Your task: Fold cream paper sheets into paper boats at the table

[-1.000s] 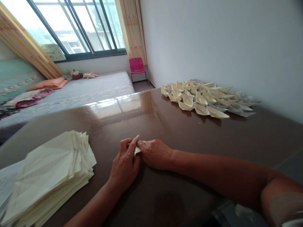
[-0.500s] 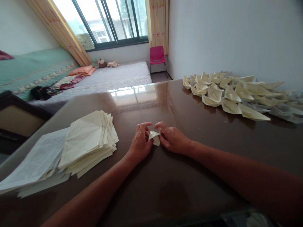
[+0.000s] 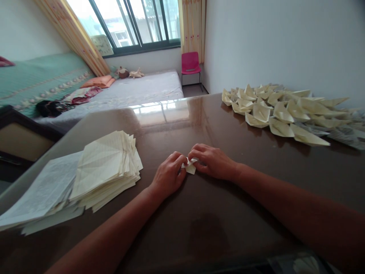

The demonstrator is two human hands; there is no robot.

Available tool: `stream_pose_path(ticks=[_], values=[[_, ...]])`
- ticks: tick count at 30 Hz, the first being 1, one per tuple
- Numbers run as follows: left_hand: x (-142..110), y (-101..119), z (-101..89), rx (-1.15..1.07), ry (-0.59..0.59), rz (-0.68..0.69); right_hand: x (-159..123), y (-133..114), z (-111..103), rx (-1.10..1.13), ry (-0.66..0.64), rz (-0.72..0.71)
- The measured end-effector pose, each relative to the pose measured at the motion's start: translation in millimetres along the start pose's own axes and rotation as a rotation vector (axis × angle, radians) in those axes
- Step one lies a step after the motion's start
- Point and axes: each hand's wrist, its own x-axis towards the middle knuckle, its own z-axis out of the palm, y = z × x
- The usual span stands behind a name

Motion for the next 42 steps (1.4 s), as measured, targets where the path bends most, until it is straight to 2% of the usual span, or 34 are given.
stream_pose_path(ticks=[3,8,14,21,28,36,42], values=[[-1,-5,-2.9,0.024,-0.022,0.085,0,9,-7,0.007,-0.073,-0.121],[-1,-9,-13.5,0.077,-0.1,0.182,-1,20,-11,-0.013,-0.137,-0.148],[-3,-1,-21.8,0.22,-0.197,0.22,-1,17,-13,-0.047,-0.139,-0.201],[-5,9,-28.6,0.431,-0.287,0.212,-4,15,-20,-0.047,-0.209,-0.293],[-8,12,-34.8,0.49,-0.367,0.263,-5,12,-27,-0.065,-0.276,-0.312],[-6,20,-26.4,0.49,-0.381,0.299,-5,-6,-29,-0.225,-0.306,-0.269],[-9,19,-28.2,0.476,-0.337,0.309,-5,-8,-30,-0.178,-0.283,-0.299]])
